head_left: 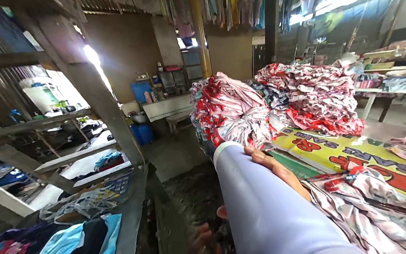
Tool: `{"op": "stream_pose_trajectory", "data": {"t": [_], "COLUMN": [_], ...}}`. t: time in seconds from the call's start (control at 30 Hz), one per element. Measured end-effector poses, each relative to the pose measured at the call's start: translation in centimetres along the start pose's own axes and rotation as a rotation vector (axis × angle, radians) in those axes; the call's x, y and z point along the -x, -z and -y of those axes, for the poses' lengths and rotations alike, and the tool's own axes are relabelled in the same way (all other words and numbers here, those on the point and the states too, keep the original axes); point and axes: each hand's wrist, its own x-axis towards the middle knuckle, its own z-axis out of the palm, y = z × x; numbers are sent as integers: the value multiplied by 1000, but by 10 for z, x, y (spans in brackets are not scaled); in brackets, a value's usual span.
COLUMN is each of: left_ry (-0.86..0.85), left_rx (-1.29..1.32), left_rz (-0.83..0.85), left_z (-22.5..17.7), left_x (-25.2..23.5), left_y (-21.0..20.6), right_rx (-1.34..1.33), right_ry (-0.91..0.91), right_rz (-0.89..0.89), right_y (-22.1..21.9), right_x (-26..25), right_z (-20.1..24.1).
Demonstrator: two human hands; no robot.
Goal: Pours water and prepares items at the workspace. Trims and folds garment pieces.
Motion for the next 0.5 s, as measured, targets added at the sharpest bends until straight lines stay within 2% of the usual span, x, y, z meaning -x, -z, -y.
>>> {"op": "stream_pose_trajectory", "data": {"t": [0.07, 0.17, 0.23, 0.27, 0.37, 0.4, 0.47, 0.5], "left_ry": [-317, -505, -511, -456, -299, -228, -122, -87], "left_rx": [79, 49, -20, -69, -97, -70, -99, -98], "left_rz": [-31, 60, 96, 96, 81, 101, 54, 45], "left_z": [3, -2, -10, -16, 4, 12, 30, 39], "left_x": [-18, -25, -32, -37, -37, -32, -24, -21], "left_y": [-1, -1, -15, -23, -39, -40, -41, -41], "right_rx": [-53, -132, -119, -85, -35, -20, 35, 25], "right_ry": [-107, -278, -398, -466, -808, -891, -808, -824], "right_rz": [40, 118, 181, 213, 271, 356, 582, 660], "right_y": [5, 16, 24, 27, 32, 39, 59, 70], "right_x": [29, 62, 77, 80, 82, 93, 130, 136], "right_z": [3, 14, 26, 34, 52, 53, 43, 40]}}
